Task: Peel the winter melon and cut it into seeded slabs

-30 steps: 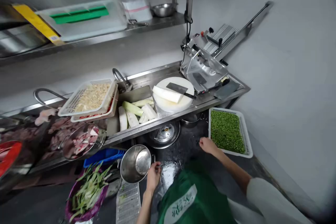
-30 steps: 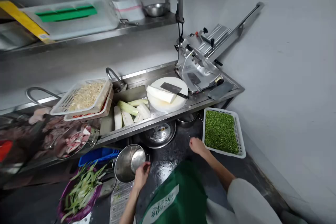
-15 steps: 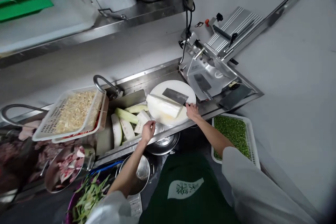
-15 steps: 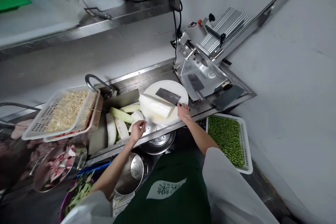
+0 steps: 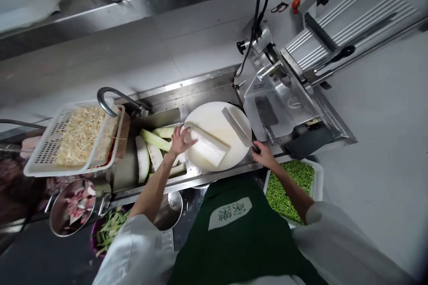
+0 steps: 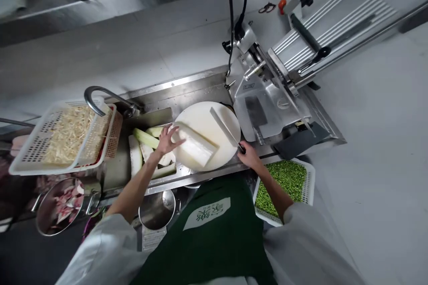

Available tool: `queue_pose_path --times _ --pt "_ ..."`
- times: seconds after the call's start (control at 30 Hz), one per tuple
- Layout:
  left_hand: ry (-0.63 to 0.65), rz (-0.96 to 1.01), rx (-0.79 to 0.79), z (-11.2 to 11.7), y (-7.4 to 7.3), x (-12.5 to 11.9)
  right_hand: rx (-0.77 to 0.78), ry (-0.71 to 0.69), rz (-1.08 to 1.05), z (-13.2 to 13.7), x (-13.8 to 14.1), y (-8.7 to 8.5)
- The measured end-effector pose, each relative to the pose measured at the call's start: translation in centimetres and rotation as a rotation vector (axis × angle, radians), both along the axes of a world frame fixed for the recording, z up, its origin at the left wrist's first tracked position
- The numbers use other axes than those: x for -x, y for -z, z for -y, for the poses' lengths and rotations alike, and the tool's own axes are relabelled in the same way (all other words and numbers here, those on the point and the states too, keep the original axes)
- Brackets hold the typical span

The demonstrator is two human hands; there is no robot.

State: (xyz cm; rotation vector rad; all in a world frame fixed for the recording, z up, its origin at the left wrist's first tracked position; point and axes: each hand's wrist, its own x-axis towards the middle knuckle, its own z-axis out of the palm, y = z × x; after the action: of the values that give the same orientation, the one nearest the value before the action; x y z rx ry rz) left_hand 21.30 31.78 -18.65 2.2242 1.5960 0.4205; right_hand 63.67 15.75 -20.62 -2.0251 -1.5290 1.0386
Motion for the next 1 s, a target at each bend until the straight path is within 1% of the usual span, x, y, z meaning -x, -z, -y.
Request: queue_pose_path --times 0.07,0.13,0.2,0.23,0.27,0.3,0.37,0.43,0.5,0.53,0.57,0.6,0.67,0.73,0.8,0.87,0.93,1.0 --pt "0.132 -0.225 0.171 -2.9 -0.4 0.3 0.017 0.124 -0.100 0.6 -0.8 1.1" --pt "0.247 -0.372 0.283 -5.5 -0.6 0.4 0.030 0.238 -0.200 0.6 -0.8 2.0" --pt "0.300 -0.428 0.312 -7.1 -0.6 0.4 0.067 0.317 -0.354 0.4 -0.4 2.6" --pt "0.309 -0.430 0.303 -7.2 -0.5 0.5 0.095 0.345 -0.439 0.3 -0.2 2.9" --pt "0.308 -0.421 0.286 -6.8 -0.4 0.5 0.120 0.367 -0.513 0.2 0.0 3.1" --pt "0.292 -0.410 0.263 -5.9 -0.3 0.6 0.135 0.384 -0.570 0.2 0.1 3.3" --pt "0.200 -0.392 0.214 -2.7 0.0 0.7 0.139 0.406 -0.634 0.1 0.4 3.7" --pt "0.026 -0.384 0.190 1.7 0.2 0.5 0.144 0.416 -0.671 -0.1 0.6 4.1" --pt "-0.186 -0.379 0.208 6.0 0.2 -0.1 0.160 0.437 -0.711 -0.6 0.8 4.4" --pt "-0.274 -0.376 0.224 7.6 0.1 -0.5 0.168 0.451 -0.729 -0.9 1.0 4.5" --pt "-0.343 -0.369 0.228 8.8 -0.1 -1.1 0.172 0.465 -0.742 -1.3 1.1 4.5" --pt "-0.391 -0.357 0.212 9.4 -0.2 -1.9 0.170 0.475 -0.749 -1.7 1.3 4.5" --pt "-0.438 -0.310 0.122 9.1 -0.5 -4.2 0.162 0.472 -0.750 -2.6 1.5 4.1" --pt "-0.455 -0.252 0.024 7.6 -0.6 -7.3 0.166 0.448 -0.745 -3.4 1.7 3.5" --pt "-0.423 -0.230 0.003 5.7 -0.2 -10.7 0.192 0.422 -0.741 -4.1 1.9 3.0" --pt "-0.360 -0.254 0.029 4.3 0.4 -13.4 0.219 0.398 -0.739 -4.6 2.1 2.5" --pt "-0.332 -0.291 0.049 3.6 1.0 -15.0 0.235 0.376 -0.733 -4.9 2.3 2.2" --pt "-0.337 -0.314 0.057 3.5 1.3 -15.5 0.232 0.354 -0.712 -5.1 2.5 2.1"
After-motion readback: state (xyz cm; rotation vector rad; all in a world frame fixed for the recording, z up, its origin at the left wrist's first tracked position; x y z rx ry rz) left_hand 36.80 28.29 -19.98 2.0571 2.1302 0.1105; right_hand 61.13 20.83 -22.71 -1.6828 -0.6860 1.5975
